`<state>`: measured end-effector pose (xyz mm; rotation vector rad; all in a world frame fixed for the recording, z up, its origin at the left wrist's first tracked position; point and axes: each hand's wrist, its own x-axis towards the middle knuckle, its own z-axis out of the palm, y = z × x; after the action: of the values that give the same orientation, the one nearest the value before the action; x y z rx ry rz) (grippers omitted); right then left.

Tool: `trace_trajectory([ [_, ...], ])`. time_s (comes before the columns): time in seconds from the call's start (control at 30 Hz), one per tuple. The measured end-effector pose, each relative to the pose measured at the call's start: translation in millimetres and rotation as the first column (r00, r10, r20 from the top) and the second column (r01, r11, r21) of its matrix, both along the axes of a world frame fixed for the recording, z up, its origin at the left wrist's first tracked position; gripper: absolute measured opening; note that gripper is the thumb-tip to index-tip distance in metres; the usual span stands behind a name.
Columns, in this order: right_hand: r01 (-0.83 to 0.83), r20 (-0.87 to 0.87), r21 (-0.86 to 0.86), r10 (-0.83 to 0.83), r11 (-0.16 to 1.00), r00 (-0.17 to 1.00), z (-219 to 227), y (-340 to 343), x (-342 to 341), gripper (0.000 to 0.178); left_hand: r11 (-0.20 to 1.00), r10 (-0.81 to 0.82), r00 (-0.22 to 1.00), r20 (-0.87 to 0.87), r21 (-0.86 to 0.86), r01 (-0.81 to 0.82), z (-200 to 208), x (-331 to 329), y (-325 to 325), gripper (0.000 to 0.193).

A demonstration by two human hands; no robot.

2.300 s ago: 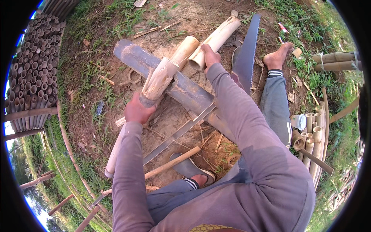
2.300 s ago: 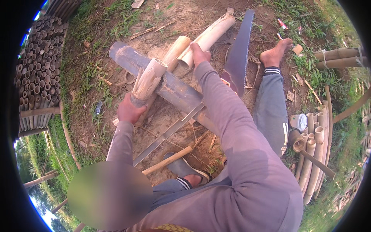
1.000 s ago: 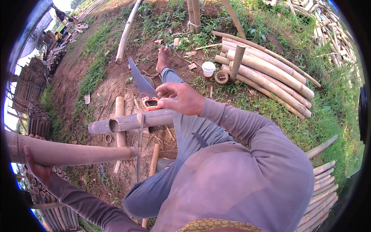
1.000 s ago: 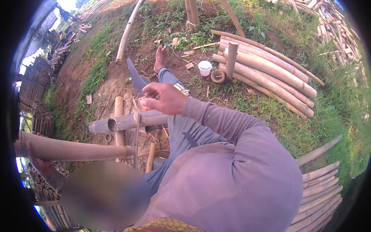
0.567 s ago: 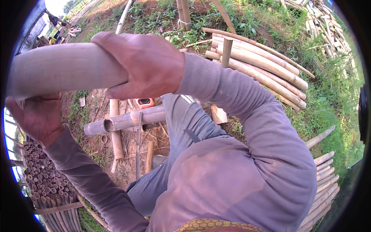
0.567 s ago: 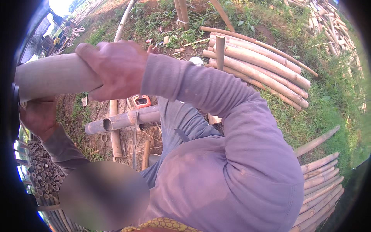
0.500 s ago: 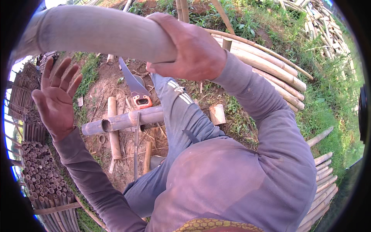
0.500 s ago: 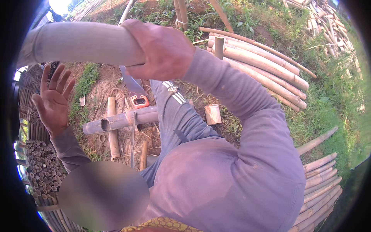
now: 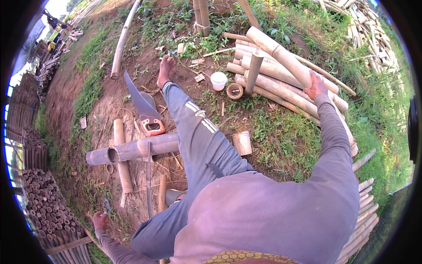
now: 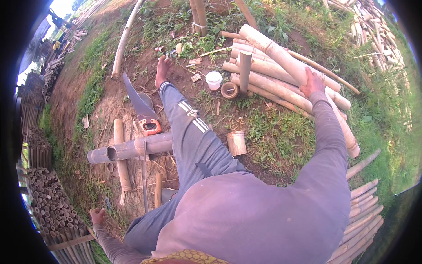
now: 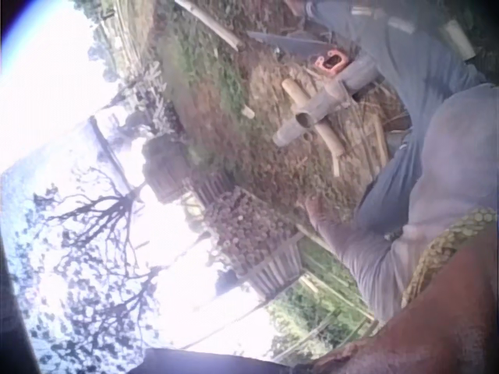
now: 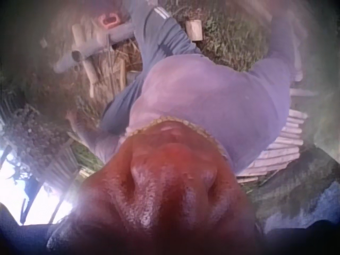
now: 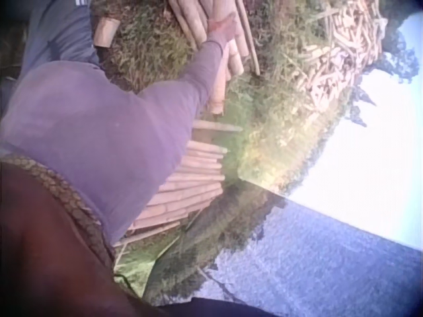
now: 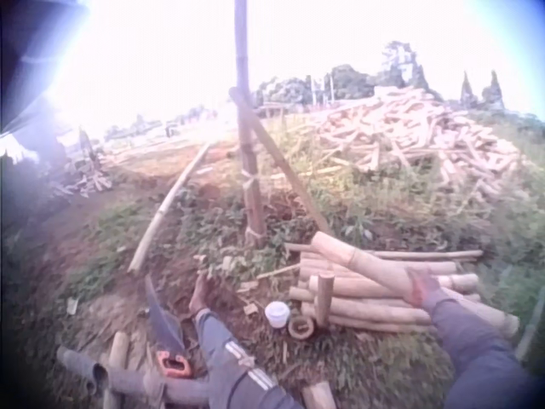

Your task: The person sits on the ground and uses a hand saw to cut long bamboo poles into shorter sections. They repeatedly position each pole on a makeshift support, saw through it, and place the cut pieces aside.

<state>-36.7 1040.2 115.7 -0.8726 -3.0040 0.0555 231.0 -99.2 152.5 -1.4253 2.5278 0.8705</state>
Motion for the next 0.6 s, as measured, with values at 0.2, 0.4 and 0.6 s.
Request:
trace_trajectory([
  [0.2,0.000,0.096,0.273,-0.027,0.962,0.995,43,17,-73,0.089,0.996,0.082,0.996,0.038,-0.029,-0.080,1,14,-15,0.051],
  [0.4,0.066,-0.076,0.073,-0.060,0.995,0.995,5,-17,-144,0.066,0.985,-0.161,0.986,-0.047,-0.063,0.158,-26,-31,8,0.054],
  [0.6,-0.037,-0.275,-0.067,0.017,0.997,0.961,-113,-73,-99,0.058,0.955,-0.218,0.975,0.044,-0.194,0.223,7,-25,21,0.051],
])
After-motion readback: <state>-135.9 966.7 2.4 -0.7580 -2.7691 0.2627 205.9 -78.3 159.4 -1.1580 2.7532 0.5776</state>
